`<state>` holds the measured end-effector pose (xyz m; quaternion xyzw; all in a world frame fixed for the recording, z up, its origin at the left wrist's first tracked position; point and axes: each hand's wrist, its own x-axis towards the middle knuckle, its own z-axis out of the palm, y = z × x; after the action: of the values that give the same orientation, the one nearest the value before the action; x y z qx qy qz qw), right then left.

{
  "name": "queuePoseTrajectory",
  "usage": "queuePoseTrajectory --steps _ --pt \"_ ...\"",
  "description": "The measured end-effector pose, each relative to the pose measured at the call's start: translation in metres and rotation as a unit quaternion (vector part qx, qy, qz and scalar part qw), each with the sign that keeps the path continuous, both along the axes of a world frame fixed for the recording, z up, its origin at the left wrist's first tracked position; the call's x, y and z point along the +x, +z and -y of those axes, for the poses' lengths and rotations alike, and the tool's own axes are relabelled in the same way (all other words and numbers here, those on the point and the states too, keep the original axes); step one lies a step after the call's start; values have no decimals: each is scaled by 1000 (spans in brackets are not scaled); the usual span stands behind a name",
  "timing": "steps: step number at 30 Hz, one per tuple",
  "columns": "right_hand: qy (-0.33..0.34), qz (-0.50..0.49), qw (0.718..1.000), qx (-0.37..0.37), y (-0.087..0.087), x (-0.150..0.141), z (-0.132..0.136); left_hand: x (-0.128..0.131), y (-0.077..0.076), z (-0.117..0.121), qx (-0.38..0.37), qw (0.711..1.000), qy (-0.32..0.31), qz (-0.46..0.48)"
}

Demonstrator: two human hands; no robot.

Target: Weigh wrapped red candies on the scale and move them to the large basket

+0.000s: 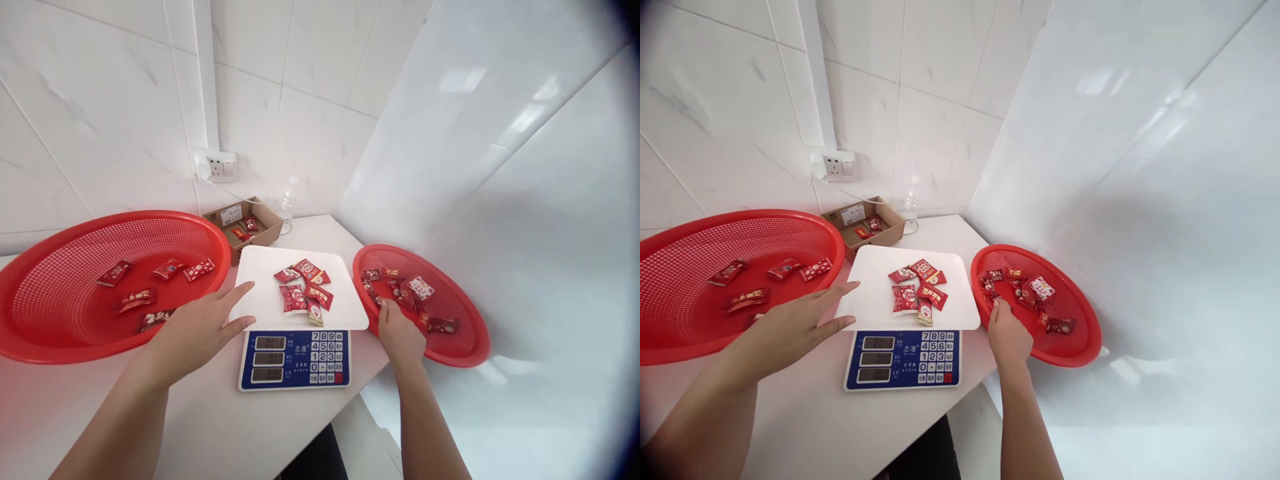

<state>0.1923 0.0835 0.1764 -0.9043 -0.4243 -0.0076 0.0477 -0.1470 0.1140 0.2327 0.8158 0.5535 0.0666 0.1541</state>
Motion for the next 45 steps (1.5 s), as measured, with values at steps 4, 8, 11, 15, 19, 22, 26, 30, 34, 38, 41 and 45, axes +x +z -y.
queuePoseTrajectory --steps 4,8,11,15,19,22,26,30,34,38,41,45 --pt "9 -1 1000 7 -2 0 1 1 -1 0 -2 1000 -6 7" --pt "16 -12 1000 12 -5 2 1 3 -1 1 -6 1000 -2 7" --pt "16 -22 1000 8 -2 4 0 4 -4 0 9 1000 -9 11" --pt "25 -28 999 0 3 5 0 15 -13 3 42 998 -43 32" --pt "39 -38 999 5 3 7 1 45 -16 11 40 989 -141 37" --pt "46 -44 998 14 -1 10 2 71 -16 15 45 978 -201 23" --pt "51 -37 998 15 -4 14 4 92 -16 8 72 974 -214 -12" --pt "65 -41 997 16 -3 16 6 98 -24 -3 114 972 -198 -52" --pt "78 -47 996 20 -1 17 8 100 -36 -11 146 974 -164 -59" --pt "86 -51 995 17 1 17 9 102 -44 -14 148 978 -136 -62" --pt "91 -72 993 16 3 17 9 105 -47 -12 152 979 -127 -58" --pt "128 -111 985 11 9 19 14 112 -45 -13 148 982 -105 -61"
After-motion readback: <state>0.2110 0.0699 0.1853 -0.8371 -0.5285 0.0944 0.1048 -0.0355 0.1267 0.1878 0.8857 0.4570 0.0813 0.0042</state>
